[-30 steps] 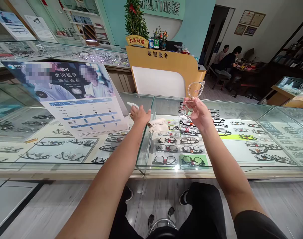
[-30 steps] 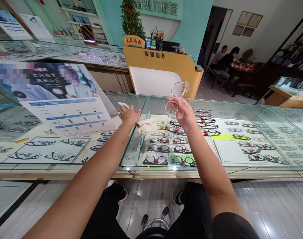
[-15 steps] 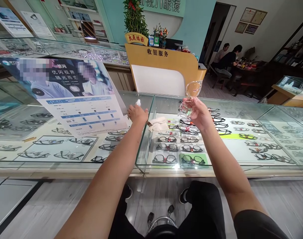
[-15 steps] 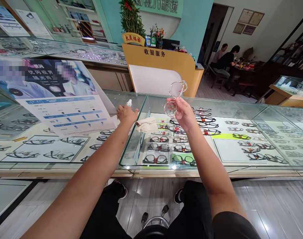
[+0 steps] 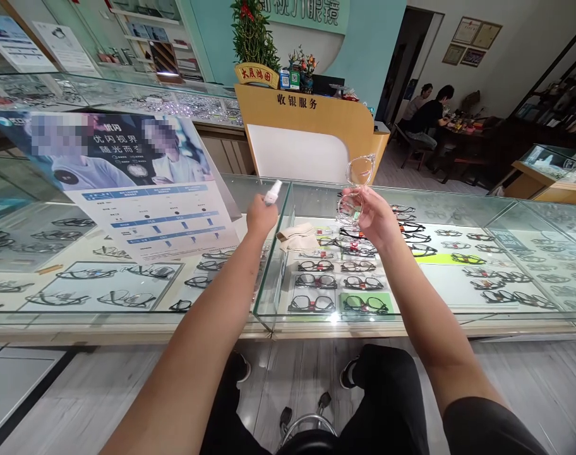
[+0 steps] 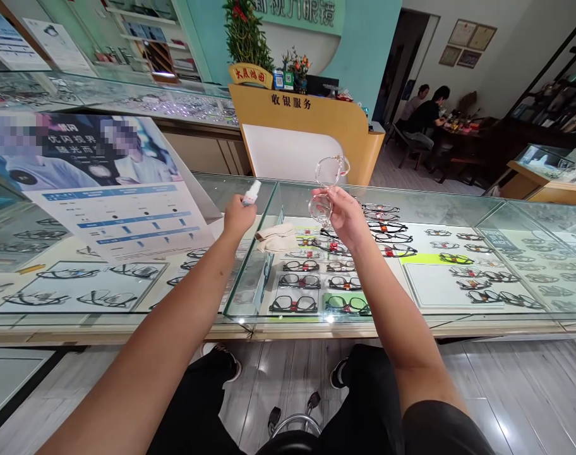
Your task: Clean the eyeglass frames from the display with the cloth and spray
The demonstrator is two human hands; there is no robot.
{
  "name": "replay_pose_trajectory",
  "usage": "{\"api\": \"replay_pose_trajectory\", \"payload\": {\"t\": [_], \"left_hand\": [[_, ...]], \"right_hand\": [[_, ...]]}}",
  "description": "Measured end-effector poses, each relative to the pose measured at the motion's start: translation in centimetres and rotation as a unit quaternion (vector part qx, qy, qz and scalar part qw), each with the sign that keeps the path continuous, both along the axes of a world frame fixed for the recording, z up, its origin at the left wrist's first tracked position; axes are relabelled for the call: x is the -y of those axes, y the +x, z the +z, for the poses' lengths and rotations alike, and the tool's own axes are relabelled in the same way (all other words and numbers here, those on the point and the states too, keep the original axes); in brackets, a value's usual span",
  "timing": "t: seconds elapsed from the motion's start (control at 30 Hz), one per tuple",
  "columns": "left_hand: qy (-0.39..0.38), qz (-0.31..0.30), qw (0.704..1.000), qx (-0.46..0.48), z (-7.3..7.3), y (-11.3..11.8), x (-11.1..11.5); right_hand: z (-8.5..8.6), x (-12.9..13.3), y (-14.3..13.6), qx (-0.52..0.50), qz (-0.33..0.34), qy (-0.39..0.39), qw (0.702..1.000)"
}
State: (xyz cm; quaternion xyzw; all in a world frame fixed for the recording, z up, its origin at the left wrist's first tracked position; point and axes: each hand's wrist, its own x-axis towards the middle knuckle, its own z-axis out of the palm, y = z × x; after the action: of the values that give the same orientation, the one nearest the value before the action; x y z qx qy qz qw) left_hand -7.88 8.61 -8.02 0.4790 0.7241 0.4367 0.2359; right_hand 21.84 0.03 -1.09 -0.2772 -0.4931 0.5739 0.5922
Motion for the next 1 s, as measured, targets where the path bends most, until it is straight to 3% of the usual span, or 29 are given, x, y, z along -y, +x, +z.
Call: {"api": "replay_pose_trajectory", "payload": {"t": [0.1,0.17,0.3,0.37,0.53,0.8,1.0], "left_hand": [[0.046,-0.087,0.978,0.183,1.2,1.4,0.7],[0.046,-0.153,0.955,0.249,2.3,2.4,1.6],[0.036,-0.351,0.834,0.424,4.6,3.8,4.1],[0.018,-0.390,0.806,0.445,5.4,4.0,5.1],[-0.002,-0.414,0.794,0.444,5.6,4.6,5.9],[0.045,-0.404,0.824,0.395,4.1,4.8,5.8],[0.005,-0.424,0.788,0.446,4.7,5.2,5.9]], "right_hand": [[0.0,0.1,-0.1,-0.002,-0.006,-0.008,1.000],[0.1,0.3,-0.3,-0.002,-0.007,-0.012,1.000],[0.2,0.5,-0.6,-0.003,0.000,-0.015,1.000],[0.3,0.6,-0.8,0.002,0.004,-0.013,1.000],[0.2,0.8,-1.1,0.023,0.009,-0.009,1.000],[-0.1,0.7,-1.4,0.029,0.016,-0.018,0.999],[-0.3,0.8,-1.7,0.059,0.016,-0.032,0.998]]}}
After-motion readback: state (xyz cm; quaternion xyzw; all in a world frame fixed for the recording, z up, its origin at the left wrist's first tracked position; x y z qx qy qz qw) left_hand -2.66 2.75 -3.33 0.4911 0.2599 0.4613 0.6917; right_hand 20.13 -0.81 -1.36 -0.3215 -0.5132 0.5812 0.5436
